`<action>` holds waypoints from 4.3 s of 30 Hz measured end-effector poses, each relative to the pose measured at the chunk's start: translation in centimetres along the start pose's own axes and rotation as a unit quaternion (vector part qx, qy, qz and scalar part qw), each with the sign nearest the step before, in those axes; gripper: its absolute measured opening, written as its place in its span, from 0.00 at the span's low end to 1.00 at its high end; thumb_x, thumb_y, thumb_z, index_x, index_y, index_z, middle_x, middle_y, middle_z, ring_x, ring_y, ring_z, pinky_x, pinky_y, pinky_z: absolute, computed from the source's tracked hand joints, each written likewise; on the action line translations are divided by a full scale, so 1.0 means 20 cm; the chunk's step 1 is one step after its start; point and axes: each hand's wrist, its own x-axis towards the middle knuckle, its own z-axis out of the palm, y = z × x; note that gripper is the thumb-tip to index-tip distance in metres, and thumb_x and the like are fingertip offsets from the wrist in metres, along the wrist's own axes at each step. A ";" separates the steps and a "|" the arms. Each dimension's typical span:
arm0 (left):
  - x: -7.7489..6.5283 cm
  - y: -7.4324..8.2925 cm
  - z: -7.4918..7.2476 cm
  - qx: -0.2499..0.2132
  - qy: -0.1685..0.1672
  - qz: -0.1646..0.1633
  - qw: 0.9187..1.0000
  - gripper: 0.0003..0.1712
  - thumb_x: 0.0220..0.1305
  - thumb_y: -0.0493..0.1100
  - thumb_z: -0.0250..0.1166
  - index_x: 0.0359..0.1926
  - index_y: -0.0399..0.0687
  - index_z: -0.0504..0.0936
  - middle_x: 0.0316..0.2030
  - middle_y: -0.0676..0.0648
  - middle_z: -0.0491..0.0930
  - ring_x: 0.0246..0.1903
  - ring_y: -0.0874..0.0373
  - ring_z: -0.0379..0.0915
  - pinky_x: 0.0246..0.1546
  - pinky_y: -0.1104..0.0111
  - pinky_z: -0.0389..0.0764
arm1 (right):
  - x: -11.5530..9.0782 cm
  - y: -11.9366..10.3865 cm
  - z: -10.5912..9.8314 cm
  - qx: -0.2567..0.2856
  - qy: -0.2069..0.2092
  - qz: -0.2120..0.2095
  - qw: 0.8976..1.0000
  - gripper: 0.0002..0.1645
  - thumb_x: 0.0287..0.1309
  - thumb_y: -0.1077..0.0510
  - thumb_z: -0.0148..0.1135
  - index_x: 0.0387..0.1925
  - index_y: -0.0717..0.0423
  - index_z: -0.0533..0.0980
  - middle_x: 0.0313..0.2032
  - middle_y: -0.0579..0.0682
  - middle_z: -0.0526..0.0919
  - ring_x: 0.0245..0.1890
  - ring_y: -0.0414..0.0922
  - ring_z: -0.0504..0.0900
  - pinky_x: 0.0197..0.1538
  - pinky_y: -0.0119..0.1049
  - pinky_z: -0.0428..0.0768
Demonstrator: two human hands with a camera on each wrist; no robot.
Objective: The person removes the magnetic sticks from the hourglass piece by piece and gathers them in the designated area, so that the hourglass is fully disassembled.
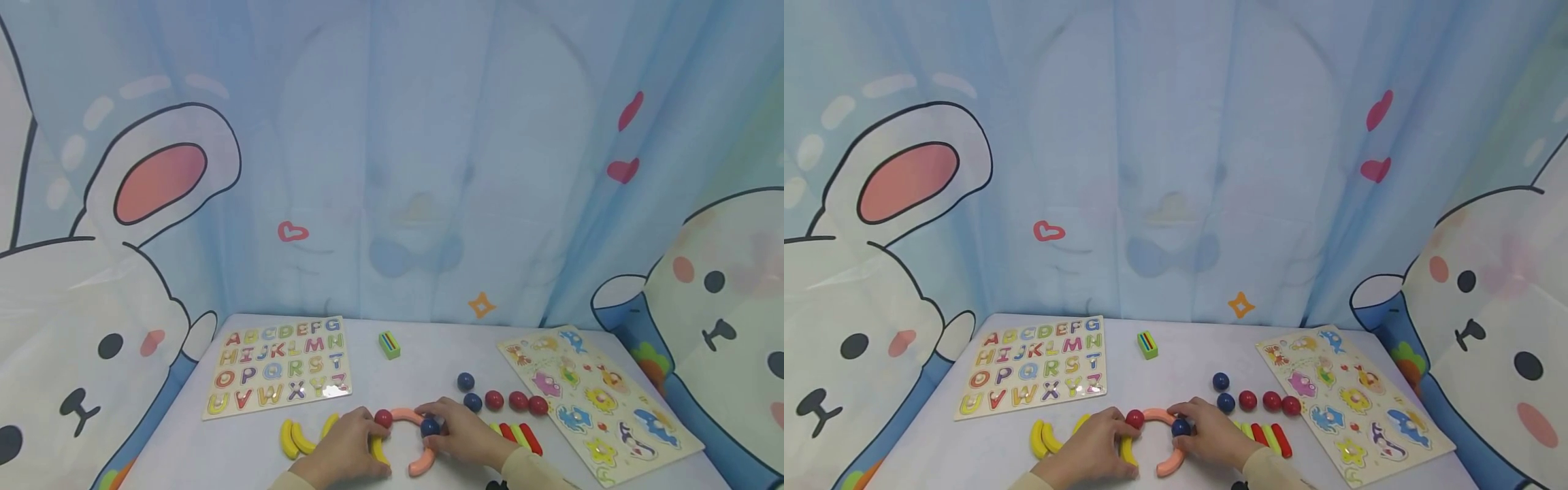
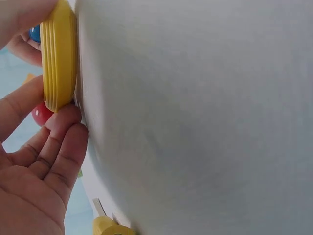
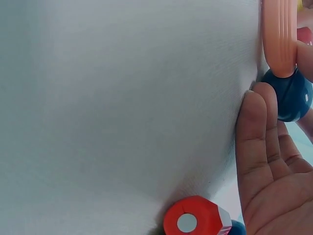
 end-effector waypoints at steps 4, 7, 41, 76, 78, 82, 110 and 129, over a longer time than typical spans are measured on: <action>-0.01 0.00 -0.01 -0.006 -0.012 0.000 1.000 0.34 0.36 0.60 0.83 0.50 0.60 0.88 0.38 0.61 0.72 0.38 0.67 0.68 0.44 0.68 0.77 | 0.00 0.00 0.00 -0.001 -0.001 -0.002 1.000 0.30 0.55 0.49 0.74 0.60 0.42 0.77 0.46 0.43 0.76 0.35 0.43 0.74 0.38 0.37 0.79; -0.03 -0.01 -0.03 -0.018 -0.017 0.004 1.000 0.34 0.36 0.59 0.83 0.50 0.61 0.88 0.38 0.63 0.72 0.36 0.67 0.68 0.42 0.69 0.78 | 0.00 0.00 0.00 -0.002 -0.002 -0.002 1.000 0.30 0.55 0.49 0.74 0.60 0.42 0.77 0.46 0.43 0.76 0.35 0.43 0.74 0.38 0.37 0.79; -0.15 -0.21 -0.22 0.085 0.043 0.035 0.995 0.38 0.48 0.61 0.74 0.62 0.58 0.80 0.63 0.51 0.74 0.65 0.48 0.64 0.68 0.47 0.59 | 0.02 0.01 0.00 0.016 -0.004 -0.001 1.000 0.31 0.54 0.51 0.75 0.60 0.44 0.77 0.47 0.43 0.77 0.37 0.44 0.74 0.40 0.39 0.80; 0.02 -0.05 -0.03 -0.037 -0.044 0.072 0.996 0.14 0.57 0.53 0.72 0.45 0.75 0.87 0.61 0.62 0.74 0.64 0.56 0.66 0.65 0.48 0.65 | 0.02 -0.03 0.08 0.039 0.112 -0.013 0.993 0.29 0.50 0.70 0.70 0.56 0.54 0.77 0.43 0.45 0.81 0.43 0.46 0.83 0.45 0.44 0.84; 0.02 -0.05 -0.04 -0.025 -0.041 0.082 0.995 0.16 0.56 0.52 0.72 0.47 0.74 0.87 0.62 0.63 0.74 0.64 0.57 0.66 0.65 0.50 0.64 | 0.00 -0.04 0.07 0.036 0.116 -0.017 0.992 0.29 0.51 0.69 0.70 0.56 0.54 0.77 0.44 0.46 0.81 0.43 0.46 0.82 0.45 0.44 0.84; 0.01 -0.06 -0.04 0.000 -0.038 0.092 0.995 0.22 0.51 0.48 0.72 0.49 0.73 0.86 0.62 0.64 0.74 0.64 0.58 0.65 0.67 0.52 0.62 | -0.06 -0.07 0.07 0.064 0.099 -0.028 0.993 0.24 0.54 0.65 0.70 0.53 0.53 0.78 0.43 0.45 0.81 0.38 0.43 0.80 0.40 0.36 0.83; 0.01 -0.07 -0.02 0.028 0.025 0.118 0.992 0.23 0.50 0.60 0.76 0.50 0.70 0.87 0.50 0.64 0.77 0.54 0.61 0.70 0.62 0.56 0.67 | -0.10 -0.16 0.26 0.176 -0.078 -0.010 0.981 0.16 0.57 0.58 0.72 0.47 0.45 0.78 0.37 0.46 0.80 0.35 0.47 0.79 0.38 0.33 0.80; 0.01 -0.06 -0.02 0.029 0.003 0.089 0.996 0.21 0.49 0.60 0.77 0.47 0.75 0.87 0.50 0.66 0.76 0.56 0.60 0.69 0.62 0.55 0.67 | -0.11 -0.02 -0.10 0.172 0.032 -0.015 0.984 0.20 0.56 0.57 0.73 0.50 0.54 0.78 0.42 0.46 0.81 0.38 0.46 0.76 0.39 0.34 0.80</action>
